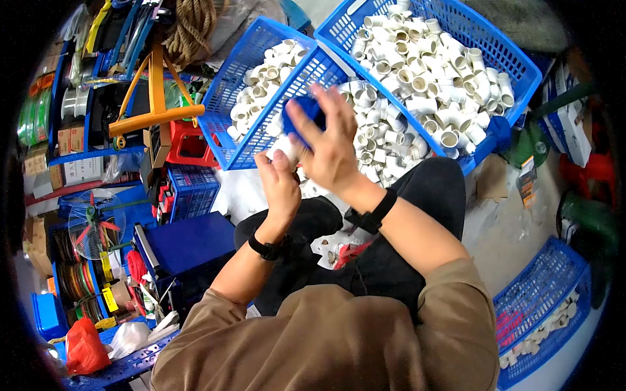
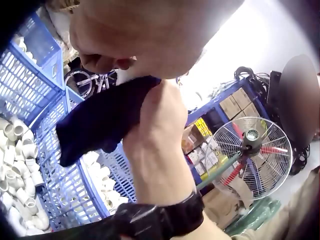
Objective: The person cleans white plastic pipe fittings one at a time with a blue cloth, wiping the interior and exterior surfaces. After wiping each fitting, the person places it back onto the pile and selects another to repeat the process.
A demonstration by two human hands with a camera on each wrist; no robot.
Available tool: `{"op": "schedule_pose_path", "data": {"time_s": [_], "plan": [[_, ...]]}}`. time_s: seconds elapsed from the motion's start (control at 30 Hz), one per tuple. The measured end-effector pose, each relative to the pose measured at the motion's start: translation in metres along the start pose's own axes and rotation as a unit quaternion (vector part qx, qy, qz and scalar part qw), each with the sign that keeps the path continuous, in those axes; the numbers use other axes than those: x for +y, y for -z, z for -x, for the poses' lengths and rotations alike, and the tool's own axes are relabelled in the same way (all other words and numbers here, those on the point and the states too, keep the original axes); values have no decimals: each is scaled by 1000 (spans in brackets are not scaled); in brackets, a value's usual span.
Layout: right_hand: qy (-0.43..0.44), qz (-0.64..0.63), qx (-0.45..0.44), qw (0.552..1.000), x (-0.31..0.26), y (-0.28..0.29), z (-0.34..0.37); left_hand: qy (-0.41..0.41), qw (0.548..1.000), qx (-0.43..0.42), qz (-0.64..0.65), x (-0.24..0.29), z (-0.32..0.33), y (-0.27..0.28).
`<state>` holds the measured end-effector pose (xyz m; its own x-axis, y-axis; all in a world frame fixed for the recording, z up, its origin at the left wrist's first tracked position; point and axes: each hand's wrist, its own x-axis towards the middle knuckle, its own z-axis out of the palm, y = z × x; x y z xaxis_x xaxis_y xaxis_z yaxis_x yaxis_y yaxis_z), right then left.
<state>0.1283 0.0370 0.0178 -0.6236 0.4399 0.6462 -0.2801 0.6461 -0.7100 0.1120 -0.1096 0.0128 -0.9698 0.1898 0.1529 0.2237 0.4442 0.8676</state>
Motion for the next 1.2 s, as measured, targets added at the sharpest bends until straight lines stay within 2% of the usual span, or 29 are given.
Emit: {"op": "schedule_pose_path", "data": {"time_s": [0.03,0.1,0.13,0.17,0.23,0.3,0.33,0.37,0.43,0.5,0.53,0.57,0.6,0.63,0.67,0.7,0.8,0.87,0.9,0.97,1.0,1.03,1.1,1.13,1.17,1.2], "plan": [[-31,-14,9,999,9,1,-8,-60,998,4,-18,-4,-1,-4],[-67,-59,17,996,21,-1,-11,-63,998,-8,-26,0,4,-8],[-23,-37,2,999,18,-2,-8,47,999,-13,16,-1,2,-7],[10,-71,-13,997,10,-4,0,155,986,-18,59,-3,-3,-8],[62,-140,-95,984,-6,-2,10,101,984,69,126,-4,-10,-16],[101,-145,-84,981,-6,-5,8,43,982,-20,182,16,-14,-12],[85,-130,-62,986,-3,-6,6,310,884,-23,348,36,-5,-3],[72,-113,-39,990,2,-7,4,315,887,-63,330,32,-2,4],[9,-83,-16,996,5,-11,7,316,877,-58,357,50,5,-1],[-79,-206,40,975,3,-17,11,306,869,-63,383,44,9,-3],[-123,-221,26,967,4,-17,15,311,864,-62,391,39,11,-4],[-220,-273,25,936,4,-24,24,318,858,-61,398,36,13,-5],[-338,-419,36,842,2,-20,21,303,864,-87,393,37,15,-5],[-443,-545,46,710,0,-15,18,289,868,-113,387,37,18,-6],[-508,-546,23,666,3,-13,17,222,900,-169,334,35,17,-4],[-464,-690,-130,540,20,0,21,130,951,-176,217,33,15,-6],[-514,-662,-101,537,18,-8,31,158,950,-205,176,24,5,0],[-516,-696,-77,494,18,-8,28,161,952,-235,112,22,-5,9],[-515,-697,-77,494,19,-12,25,160,952,-235,112,24,-12,13],[-547,-687,14,478,23,-22,15,124,963,-213,-113,31,-28,23],[-535,-669,-41,514,30,-17,14,61,973,-172,-139,33,-34,27],[-515,-660,-93,538,37,-17,14,4,972,-174,-156,32,-40,34],[-507,-587,-187,603,43,-19,14,-40,962,-234,-138,40,-50,42],[-487,-573,-220,621,41,-17,12,-35,948,-279,-149,44,-51,44],[-474,-574,-252,619,43,-19,16,-69,949,-294,-88,35,-50,39],[-489,-591,-258,588,44,-19,19,-108,940,-293,-137,29,-49,37]]}}
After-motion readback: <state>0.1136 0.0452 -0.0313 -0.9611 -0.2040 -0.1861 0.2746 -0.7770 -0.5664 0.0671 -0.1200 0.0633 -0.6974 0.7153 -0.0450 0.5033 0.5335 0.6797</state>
